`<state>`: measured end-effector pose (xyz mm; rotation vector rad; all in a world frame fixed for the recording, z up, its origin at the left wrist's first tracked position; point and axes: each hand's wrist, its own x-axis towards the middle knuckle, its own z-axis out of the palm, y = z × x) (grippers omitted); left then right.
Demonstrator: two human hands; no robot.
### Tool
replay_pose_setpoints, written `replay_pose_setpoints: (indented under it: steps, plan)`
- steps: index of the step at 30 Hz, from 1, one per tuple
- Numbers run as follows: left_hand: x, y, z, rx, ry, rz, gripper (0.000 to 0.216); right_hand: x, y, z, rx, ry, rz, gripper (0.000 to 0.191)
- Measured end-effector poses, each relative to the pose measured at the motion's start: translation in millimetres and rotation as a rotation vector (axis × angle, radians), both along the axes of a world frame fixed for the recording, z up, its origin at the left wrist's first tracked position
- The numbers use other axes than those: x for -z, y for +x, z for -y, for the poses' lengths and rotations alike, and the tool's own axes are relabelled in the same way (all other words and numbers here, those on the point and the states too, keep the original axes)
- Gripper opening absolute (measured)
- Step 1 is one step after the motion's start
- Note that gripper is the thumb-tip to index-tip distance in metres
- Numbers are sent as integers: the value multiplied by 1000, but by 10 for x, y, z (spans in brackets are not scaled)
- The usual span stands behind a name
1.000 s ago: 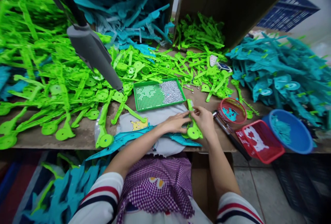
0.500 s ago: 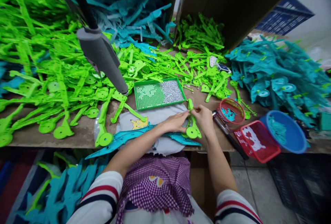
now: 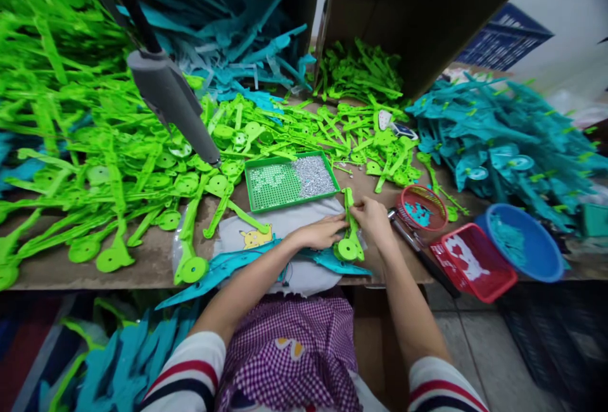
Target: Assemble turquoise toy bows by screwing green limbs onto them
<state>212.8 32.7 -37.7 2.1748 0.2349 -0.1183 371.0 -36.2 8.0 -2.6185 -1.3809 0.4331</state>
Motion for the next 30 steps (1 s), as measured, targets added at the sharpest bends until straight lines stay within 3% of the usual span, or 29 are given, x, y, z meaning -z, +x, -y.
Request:
replay_pose_setpoints:
  steps: [8, 14, 18, 22, 26, 30]
  plan:
    - [-183, -90, 84, -263, -43, 79, 27, 7, 33, -64, -63, -138, 96, 25]
    - [-120, -75, 156, -246, -188, 42, 44, -24, -10, -26, -78, -211, 124, 32]
    - [-80, -43, 183, -272, -237, 39, 43, 55, 101, 10, -100, -47, 80, 36]
    - [-96, -49, 170, -296, -300, 53, 40, 293, 261, -32, -275, 217, -31, 48]
    - [-96, -47, 157, -324, -362, 74, 36, 484, 363, -80, -335, 275, -115, 49]
    - [-72, -26, 153, -330, -430, 97, 36, 486, 405, -89, -352, 260, -132, 48]
